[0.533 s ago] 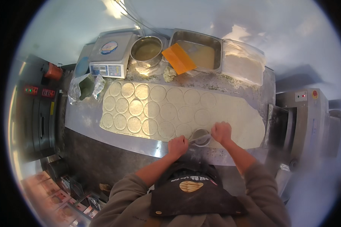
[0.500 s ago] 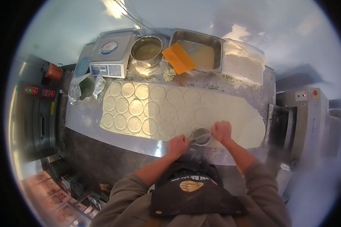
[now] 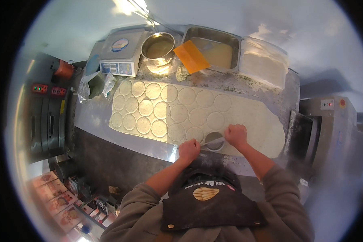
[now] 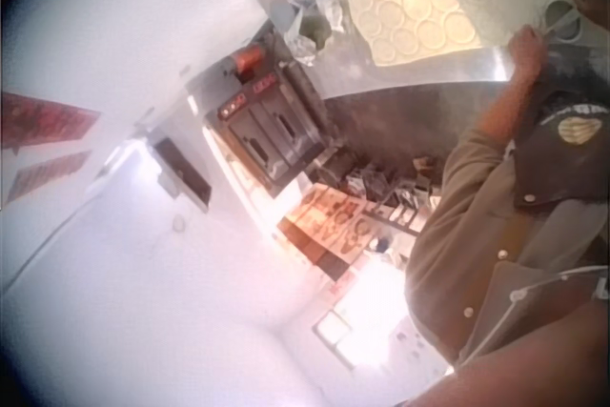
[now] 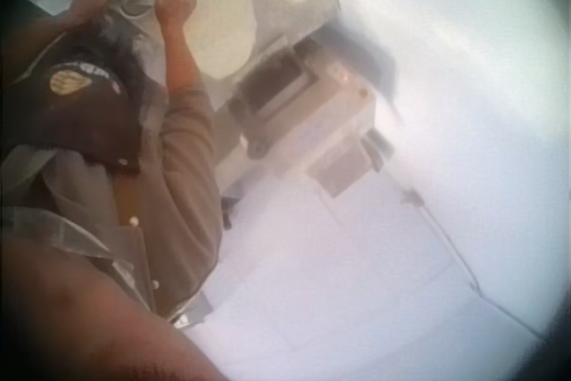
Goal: The person arranges baked pies on trays, covers them with a cloth, then flattens dough, runs it through a dough sheeter, and cuts circular pieces with a round cutter. The cut dough circles are placed on a tray.
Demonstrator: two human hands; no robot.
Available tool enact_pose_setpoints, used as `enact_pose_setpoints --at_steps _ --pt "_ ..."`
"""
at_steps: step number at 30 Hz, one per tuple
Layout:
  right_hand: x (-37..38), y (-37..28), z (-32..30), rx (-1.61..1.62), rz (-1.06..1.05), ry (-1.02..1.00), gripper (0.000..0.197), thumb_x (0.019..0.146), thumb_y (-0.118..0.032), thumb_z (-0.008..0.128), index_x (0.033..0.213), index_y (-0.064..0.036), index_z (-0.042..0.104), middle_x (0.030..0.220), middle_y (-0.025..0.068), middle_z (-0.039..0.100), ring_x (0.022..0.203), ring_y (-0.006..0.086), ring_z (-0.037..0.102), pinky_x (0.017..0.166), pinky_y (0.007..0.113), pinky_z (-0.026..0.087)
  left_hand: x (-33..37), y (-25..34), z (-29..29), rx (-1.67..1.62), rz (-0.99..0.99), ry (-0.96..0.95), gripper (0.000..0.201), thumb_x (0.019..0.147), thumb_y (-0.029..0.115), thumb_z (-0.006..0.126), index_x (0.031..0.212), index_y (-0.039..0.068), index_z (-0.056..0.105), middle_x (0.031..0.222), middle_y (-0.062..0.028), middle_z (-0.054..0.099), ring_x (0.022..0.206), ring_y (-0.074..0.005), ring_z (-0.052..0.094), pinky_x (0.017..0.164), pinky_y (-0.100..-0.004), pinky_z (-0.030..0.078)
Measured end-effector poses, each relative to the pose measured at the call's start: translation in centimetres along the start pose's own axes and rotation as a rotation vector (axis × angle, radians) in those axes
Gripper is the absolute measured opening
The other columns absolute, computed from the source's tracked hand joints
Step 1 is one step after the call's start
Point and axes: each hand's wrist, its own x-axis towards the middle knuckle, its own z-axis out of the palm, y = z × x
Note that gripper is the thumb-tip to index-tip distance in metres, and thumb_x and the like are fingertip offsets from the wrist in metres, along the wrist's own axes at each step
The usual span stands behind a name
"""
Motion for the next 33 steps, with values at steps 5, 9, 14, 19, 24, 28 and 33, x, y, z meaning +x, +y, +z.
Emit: enact_pose_setpoints --at_steps 5,9,14,19,24,28,33 --pt "-0.3 0.2 0.4 -0.006 0.007 0.006 0.024 0.083 -0.023 0.068 0.064 -0.0077 0.066 0.061 0.0178 0.061 0.059 0.0384 0.060 0.064 0.052 0.047 0.5 0.0 -0.1 0.018 -0.022 -0.007 0.031 0.095 0.030 0.059 0.079 0.006 0.071 0.077 -0.0245 0.072 0.074 -0.0490 0.071 0.070 -0.0610 0.056" --pt "-0.4 -0.2 0.2 -0.005 0.047 -0.003 0.025 0.084 -0.023 0.068 0.064 -0.0074 0.065 0.060 0.0179 0.061 0.059 0.0384 0.061 0.063 0.052 0.046 0.9 -0.1 -0.3 0.010 -0.033 -0.017 0.031 0.094 0.030 0.059 0.079 0.006 0.071 0.077 -0.0246 0.072 0.074 -0.0487 0.071 0.071 -0.0603 0.056" --pt "-0.7 -0.2 0.2 0.020 0.040 0.000 0.024 0.084 -0.023 0.068 0.065 -0.0078 0.064 0.060 0.0174 0.060 0.059 0.0384 0.061 0.062 0.052 0.045 1.2 -0.5 -0.1 0.021 -0.029 -0.037 0.032 0.093 0.031 0.059 0.079 0.006 0.071 0.077 -0.0248 0.072 0.074 -0.0480 0.071 0.070 -0.0602 0.056" --pt "-1.4 0.4 1.4 -0.024 0.002 -0.013 0.022 0.083 -0.023 0.067 0.067 -0.0085 0.063 0.062 0.0165 0.059 0.061 0.0386 0.060 0.062 0.051 0.043 1.9 -1.7 1.3 0.116 -0.019 -0.121 0.028 0.091 0.028 0.058 0.078 0.006 0.069 0.076 -0.0249 0.071 0.073 -0.0485 0.070 0.070 -0.0615 0.055" --pt "-1.2 0.7 2.1 -0.025 -0.033 0.018 0.023 0.082 -0.023 0.067 0.065 -0.0099 0.061 0.063 0.0160 0.059 0.061 0.0379 0.058 0.063 0.051 0.043 1.5 -2.0 1.9 0.095 0.010 -0.046 0.026 0.090 0.027 0.058 0.076 0.006 0.066 0.074 -0.0240 0.069 0.072 -0.0482 0.069 0.068 -0.0623 0.054" --pt "-1.1 0.7 0.6 0.100 -0.046 0.044 0.023 0.082 -0.023 0.068 0.064 -0.0090 0.061 0.062 0.0163 0.059 0.062 0.0372 0.060 0.064 0.052 0.044 0.0 -0.7 0.6 0.073 0.037 0.019 0.025 0.090 0.026 0.059 0.075 0.006 0.065 0.072 -0.0235 0.068 0.071 -0.0483 0.068 0.065 -0.0623 0.052" --pt "1.0 3.8 -3.8 0.137 0.000 0.029 0.023 0.082 -0.022 0.069 0.064 -0.0077 0.063 0.061 0.0169 0.060 0.064 0.0380 0.061 0.067 0.052 0.047 1.8 4.1 -0.3 -0.056 0.047 0.047 0.026 0.091 0.026 0.062 0.074 0.006 0.064 0.071 -0.0239 0.067 0.070 -0.0477 0.068 0.064 -0.0613 0.051"
